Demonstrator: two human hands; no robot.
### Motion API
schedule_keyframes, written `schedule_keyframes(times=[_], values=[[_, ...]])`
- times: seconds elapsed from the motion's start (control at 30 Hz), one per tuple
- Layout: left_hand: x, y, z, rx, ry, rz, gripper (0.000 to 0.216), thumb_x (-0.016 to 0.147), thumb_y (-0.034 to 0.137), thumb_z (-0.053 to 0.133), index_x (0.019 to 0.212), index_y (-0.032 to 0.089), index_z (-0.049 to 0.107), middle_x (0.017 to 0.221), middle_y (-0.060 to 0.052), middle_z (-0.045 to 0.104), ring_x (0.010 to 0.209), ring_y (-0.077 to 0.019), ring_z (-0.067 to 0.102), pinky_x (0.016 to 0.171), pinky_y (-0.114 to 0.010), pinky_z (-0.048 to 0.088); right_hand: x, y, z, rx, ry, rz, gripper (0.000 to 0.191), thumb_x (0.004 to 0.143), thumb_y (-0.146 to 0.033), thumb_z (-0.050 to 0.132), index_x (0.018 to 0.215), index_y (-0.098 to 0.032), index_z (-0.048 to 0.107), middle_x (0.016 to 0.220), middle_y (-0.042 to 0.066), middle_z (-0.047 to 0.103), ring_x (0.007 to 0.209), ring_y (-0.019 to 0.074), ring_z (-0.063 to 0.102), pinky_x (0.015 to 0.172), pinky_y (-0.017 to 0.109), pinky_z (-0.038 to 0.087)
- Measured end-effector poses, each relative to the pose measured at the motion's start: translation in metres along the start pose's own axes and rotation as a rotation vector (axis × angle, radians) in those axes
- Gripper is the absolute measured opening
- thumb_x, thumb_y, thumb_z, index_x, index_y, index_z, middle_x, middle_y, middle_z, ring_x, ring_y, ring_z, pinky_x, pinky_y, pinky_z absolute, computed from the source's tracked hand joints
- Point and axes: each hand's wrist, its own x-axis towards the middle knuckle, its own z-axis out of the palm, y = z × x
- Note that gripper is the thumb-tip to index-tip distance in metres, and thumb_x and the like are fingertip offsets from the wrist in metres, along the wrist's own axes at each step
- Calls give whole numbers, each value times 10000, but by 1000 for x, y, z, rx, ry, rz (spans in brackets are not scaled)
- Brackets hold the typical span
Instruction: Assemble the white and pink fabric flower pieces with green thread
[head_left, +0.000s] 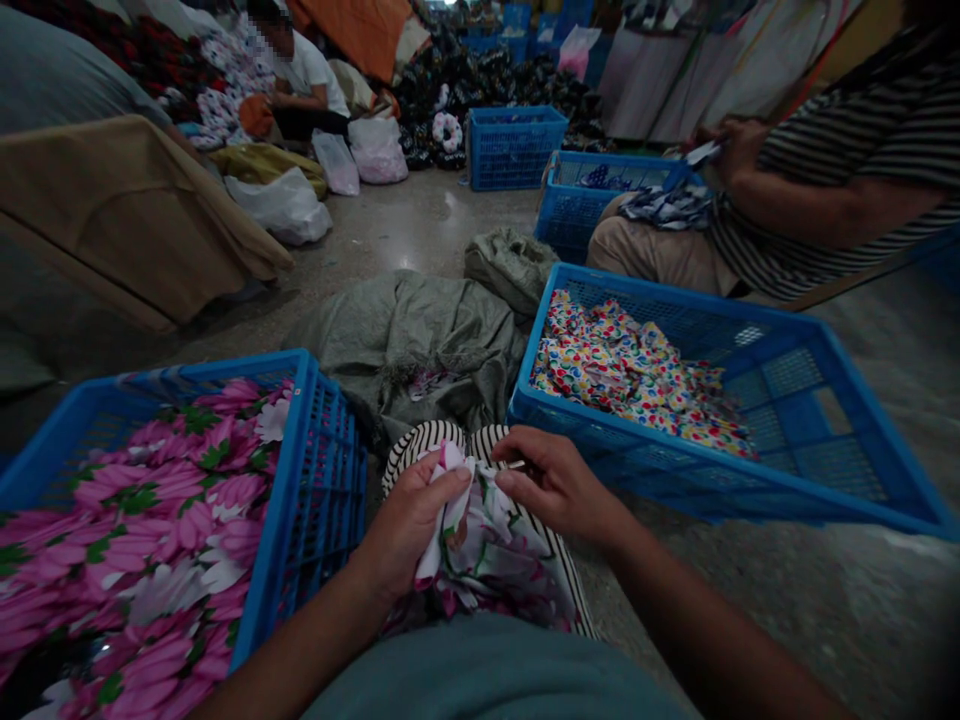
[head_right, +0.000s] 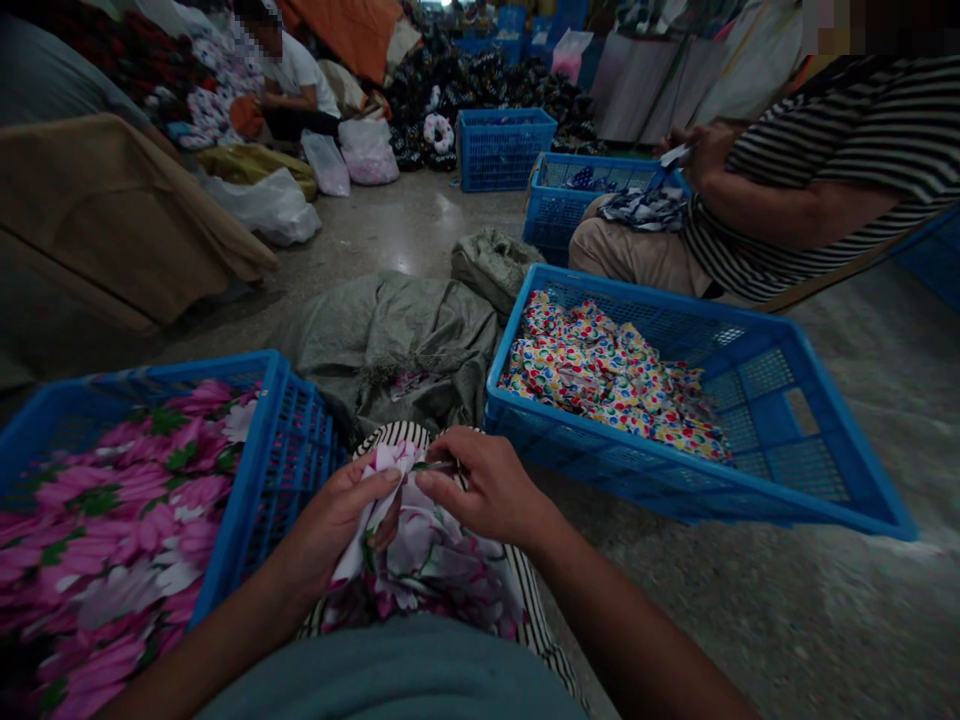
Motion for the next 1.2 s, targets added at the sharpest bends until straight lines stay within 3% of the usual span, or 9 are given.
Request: schedule_keyframes(times=[0.17, 0.3, 0.47, 0.73, 0.87, 1.0, 1.13, 1.2], values=[[-3, 1, 4, 20, 1, 36, 136, 752, 255, 580, 827, 165, 512, 435, 71, 506, 321, -66, 391, 342, -155, 324, -3, -4, 3, -32, -116, 29, 288, 899, -360, 381, 877, -147, 573, 744, 34, 567, 672, 138, 511, 605, 238, 342], [-4, -1, 4, 53, 26, 47, 158, 734, 274, 608, 830, 168, 540, 541, 43, 582, 415, -93, 498, 427, -186, 412, -1, -4, 3, -75, -167, 55, 321, 909, -378, 365, 797, -152, 565, 672, 12, 543, 620, 122, 495, 576, 226, 317], [-6, -2, 3, 77, -1, 52, 155, 719, 285, 632, 802, 164, 584, 635, 14, 626, 555, -122, 574, 562, -219, 459, -1, -7, 3, -107, -162, 47, 318, 904, -371, 385, 734, -150, 539, 630, -8, 499, 585, 105, 468, 547, 218, 282], [-8, 0, 7, 77, 12, 45, 117, 696, 241, 640, 762, 157, 595, 634, 11, 620, 559, -110, 554, 557, -199, 437, -2, -9, 4, -134, -155, 43, 297, 892, -370, 411, 785, -143, 569, 652, 4, 524, 600, 110, 476, 554, 226, 272], [-8, -1, 7, 74, 19, 40, 111, 684, 237, 647, 731, 152, 593, 618, 13, 605, 543, -105, 541, 543, -194, 430, -1, -9, 2, -106, -172, 54, 311, 893, -354, 407, 705, -150, 549, 608, -13, 485, 563, 98, 442, 539, 230, 259], [-6, -3, 5, 81, 29, 35, 105, 678, 228, 653, 733, 153, 605, 622, 13, 613, 556, -105, 555, 559, -193, 438, -2, -1, 0, 70, -89, 129, 332, 887, -371, 408, 666, -158, 536, 600, -19, 452, 567, 99, 422, 534, 229, 267], [-1, -1, 1, 83, 109, 38, 140, 676, 259, 664, 752, 154, 612, 613, 9, 632, 500, -103, 559, 509, -190, 435, -6, 16, 11, 587, 226, 405, 392, 857, -515, 363, 826, -173, 552, 544, -58, 334, 442, 83, 274, 419, 210, 202], [2, 3, -2, 80, 195, 52, 180, 664, 285, 677, 763, 151, 608, 593, 7, 635, 430, -104, 537, 432, -190, 407, -9, 23, 19, 817, 294, 522, 431, 820, -580, 377, 840, -177, 531, 507, -84, 266, 402, 73, 178, 378, 200, 139]])
